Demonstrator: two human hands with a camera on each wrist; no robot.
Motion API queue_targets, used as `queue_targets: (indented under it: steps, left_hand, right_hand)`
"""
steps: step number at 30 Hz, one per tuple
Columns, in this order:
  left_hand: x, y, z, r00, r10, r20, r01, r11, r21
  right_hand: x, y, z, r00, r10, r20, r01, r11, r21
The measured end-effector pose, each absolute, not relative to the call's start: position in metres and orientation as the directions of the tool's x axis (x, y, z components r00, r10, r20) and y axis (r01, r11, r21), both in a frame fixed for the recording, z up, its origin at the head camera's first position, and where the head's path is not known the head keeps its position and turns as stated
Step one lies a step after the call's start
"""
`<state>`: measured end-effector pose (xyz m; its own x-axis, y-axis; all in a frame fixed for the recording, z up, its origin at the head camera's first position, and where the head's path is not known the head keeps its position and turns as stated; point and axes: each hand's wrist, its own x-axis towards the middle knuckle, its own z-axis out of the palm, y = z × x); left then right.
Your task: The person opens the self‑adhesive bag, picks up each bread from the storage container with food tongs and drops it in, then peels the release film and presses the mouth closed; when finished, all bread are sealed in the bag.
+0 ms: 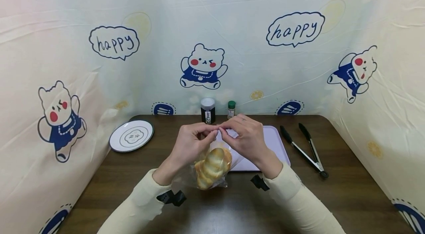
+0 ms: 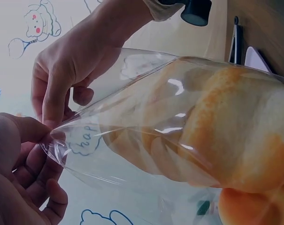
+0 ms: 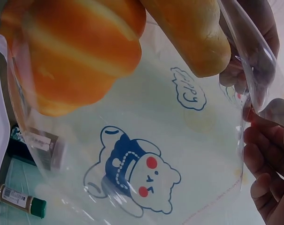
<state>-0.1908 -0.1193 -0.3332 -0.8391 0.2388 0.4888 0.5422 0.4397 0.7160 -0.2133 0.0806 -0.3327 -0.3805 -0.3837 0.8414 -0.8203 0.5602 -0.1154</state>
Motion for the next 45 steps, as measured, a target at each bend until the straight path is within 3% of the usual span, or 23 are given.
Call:
queue_targets:
  steps: [15, 30, 45]
  left_hand:
    - [-0.1892, -0.1182, -0.3312, -0.844, 0.242, 0.48, 0.536, 0.424, 0.73]
    - [-0.1919, -0.1188, -0.3324, -0.833, 0.249, 0.493, 0.551, 0.445, 0.706]
    - [-0.1914, -0.1179, -0.3299, -0.82, 0.255, 0.512, 0.568, 0.469, 0.676]
  right_hand:
    - [-0.2153, 0.0865, -0.3328, -0.466, -0.35, 0.813, -0.824, 0.506, -0.255]
    - [-0.2153, 0.0871, -0.3303, -0.45, -0.379, 0.808, -0.835, 0.499, -0.231]
    - [-0.2154, 0.0898, -0.3306, -0.509, -0.331, 0.795, -0.807, 0.504, -0.306]
